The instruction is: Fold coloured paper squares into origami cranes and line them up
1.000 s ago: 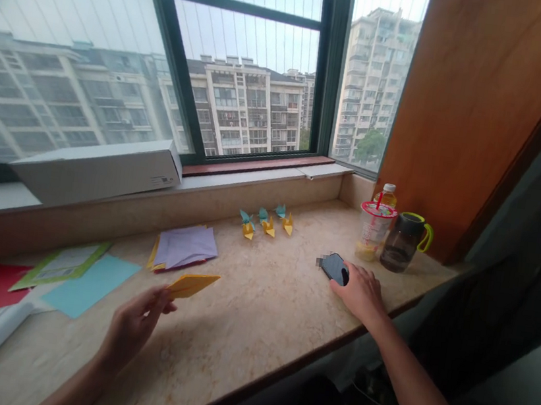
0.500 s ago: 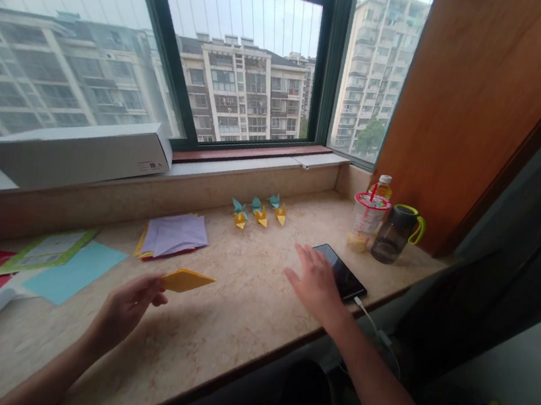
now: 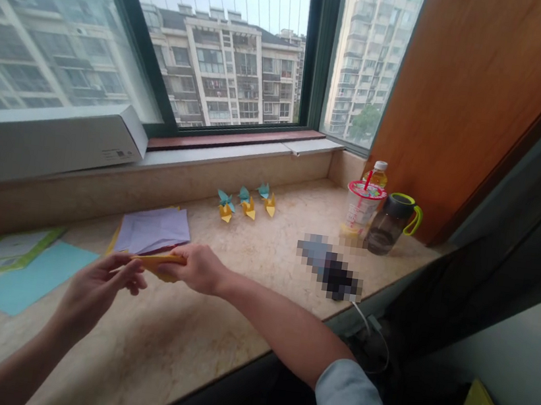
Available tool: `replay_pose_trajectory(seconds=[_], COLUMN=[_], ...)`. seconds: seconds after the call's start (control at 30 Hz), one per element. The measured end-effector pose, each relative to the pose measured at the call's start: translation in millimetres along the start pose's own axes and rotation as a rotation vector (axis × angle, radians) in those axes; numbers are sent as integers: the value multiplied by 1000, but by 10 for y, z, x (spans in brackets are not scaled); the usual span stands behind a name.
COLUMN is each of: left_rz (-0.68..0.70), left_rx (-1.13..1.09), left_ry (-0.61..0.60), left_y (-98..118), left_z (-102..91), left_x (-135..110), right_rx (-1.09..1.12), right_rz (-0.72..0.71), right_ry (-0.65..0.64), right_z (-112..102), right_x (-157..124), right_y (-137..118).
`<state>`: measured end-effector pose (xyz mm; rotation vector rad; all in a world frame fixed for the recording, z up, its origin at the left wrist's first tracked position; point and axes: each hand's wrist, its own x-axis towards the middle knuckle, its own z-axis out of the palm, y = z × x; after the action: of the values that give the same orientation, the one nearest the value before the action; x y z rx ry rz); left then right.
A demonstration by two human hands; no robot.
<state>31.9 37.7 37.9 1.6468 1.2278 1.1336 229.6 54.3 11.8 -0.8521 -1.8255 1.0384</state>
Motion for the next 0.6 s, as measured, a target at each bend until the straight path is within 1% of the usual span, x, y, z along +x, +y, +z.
replay_pose_trajectory(seconds=[0.13, 0.27, 0.33, 0.4, 0.47, 0.53, 0.6], left_rz=[-6, 30, 14, -18, -21, 18, 71], left_rx=[-43, -51, -71, -76, -54, -2, 73], left_ry=[37, 119, 110, 62, 7, -13, 20], left_y=[-129, -196, -223, -249, -268, -274, -271], left_z=[107, 140, 139, 143, 156, 172, 178], left_x=[12, -34, -59, -83, -111, -141, -168], right_rx=[-3, -35, -65, -56, -32, -44, -101], right_rz=[45, 89, 93, 87, 90, 87, 36], right_ry=[63, 49, 65, 83, 103, 132, 114], right_z=[36, 76, 110, 154, 205, 255, 288], right_x=[-94, -132, -139, -145, -149, -144, -137], right_y=[90, 62, 51, 51, 54, 40, -12])
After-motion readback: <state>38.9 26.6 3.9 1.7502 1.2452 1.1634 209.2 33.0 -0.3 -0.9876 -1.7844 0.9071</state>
